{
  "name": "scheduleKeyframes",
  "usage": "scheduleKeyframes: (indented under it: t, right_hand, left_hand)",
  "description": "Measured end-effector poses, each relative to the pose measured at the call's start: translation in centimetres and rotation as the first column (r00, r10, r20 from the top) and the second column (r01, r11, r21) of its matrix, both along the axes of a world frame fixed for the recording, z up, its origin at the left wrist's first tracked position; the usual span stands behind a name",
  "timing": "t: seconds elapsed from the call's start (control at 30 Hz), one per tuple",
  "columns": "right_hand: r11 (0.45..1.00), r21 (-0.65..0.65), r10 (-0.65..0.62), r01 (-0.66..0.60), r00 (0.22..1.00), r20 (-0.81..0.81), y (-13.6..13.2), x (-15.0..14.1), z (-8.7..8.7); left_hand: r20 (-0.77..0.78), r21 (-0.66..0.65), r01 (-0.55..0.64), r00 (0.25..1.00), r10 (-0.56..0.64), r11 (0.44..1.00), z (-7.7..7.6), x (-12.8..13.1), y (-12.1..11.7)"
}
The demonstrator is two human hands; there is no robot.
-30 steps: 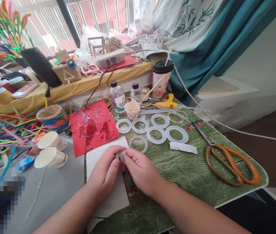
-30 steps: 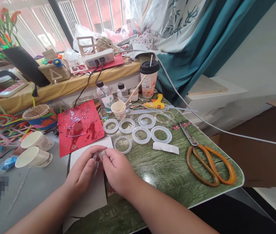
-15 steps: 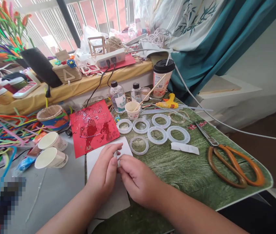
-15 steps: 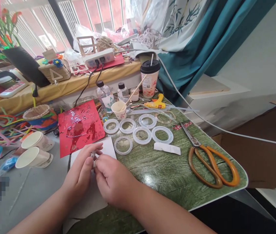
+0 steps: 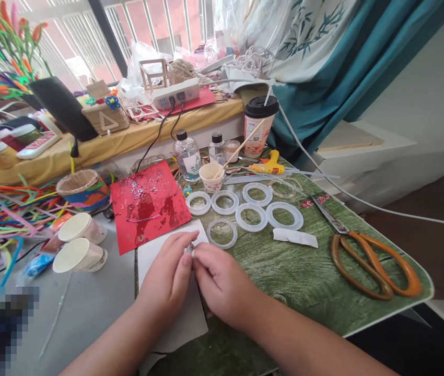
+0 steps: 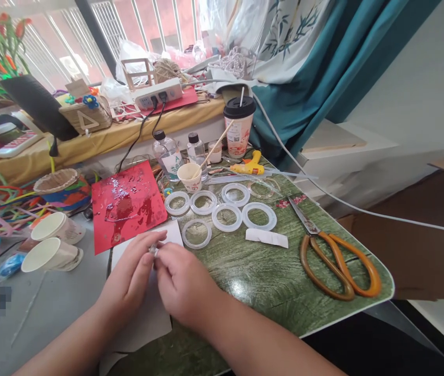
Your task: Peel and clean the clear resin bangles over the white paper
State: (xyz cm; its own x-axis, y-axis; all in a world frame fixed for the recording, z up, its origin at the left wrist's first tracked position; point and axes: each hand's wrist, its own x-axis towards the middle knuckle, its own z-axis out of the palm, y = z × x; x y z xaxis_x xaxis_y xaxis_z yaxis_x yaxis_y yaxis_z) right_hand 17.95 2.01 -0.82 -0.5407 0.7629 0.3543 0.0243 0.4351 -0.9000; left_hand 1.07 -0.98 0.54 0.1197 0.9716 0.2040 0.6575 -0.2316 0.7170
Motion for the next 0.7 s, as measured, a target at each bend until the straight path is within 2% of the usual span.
scheduleKeyframes:
  t: [0.13,0.23,0.27,0.37,0.5,0.6,0.7]
  right_hand:
    - [0.998,0.035,0.057,-0.057,0.998,-0.002,-0.2,-0.1,0.0]
    - [0.999,-0.04,-0.035,0.035,0.999,0.001,-0.3,-0.1,0.0]
    - [0.999,-0.039,-0.03,0.03,1.0,0.005,-0.3,-0.1,0.0]
    - [0.998,0.0,0.065,-0.065,0.998,-0.005,-0.2,-0.2,-0.1]
    - [0.975,-0.206,-0.092,0.086,0.995,-0.023,0.1,-0.3,0.1]
    - [0.958,-0.278,-0.09,0.073,0.995,-0.05,0.2,-0.3,0.3]
    - [0.945,-0.315,-0.106,0.084,0.993,-0.055,0.3,-0.2,0.3]
  left_hand:
    - [0.02,0.0,-0.007,1.0,0.007,1.0,0.1,0.0,-0.1]
    - [0.018,-0.012,0.016,1.0,-0.016,1.0,0.2,0.2,-0.1]
    - [0.028,-0.012,0.006,1.0,-0.006,1.0,0.1,0.3,0.0]
    - [0.065,-0.025,-0.039,0.997,0.041,0.999,-0.2,0.3,0.1]
    - [0.1,-0.059,0.029,0.995,-0.023,0.998,-0.8,0.3,-0.2]
    - [0.146,-0.073,0.073,0.987,-0.062,0.995,-1.0,0.3,-0.3]
    - [0.195,-0.116,0.073,0.98,-0.049,0.991,-0.6,0.1,-0.2]
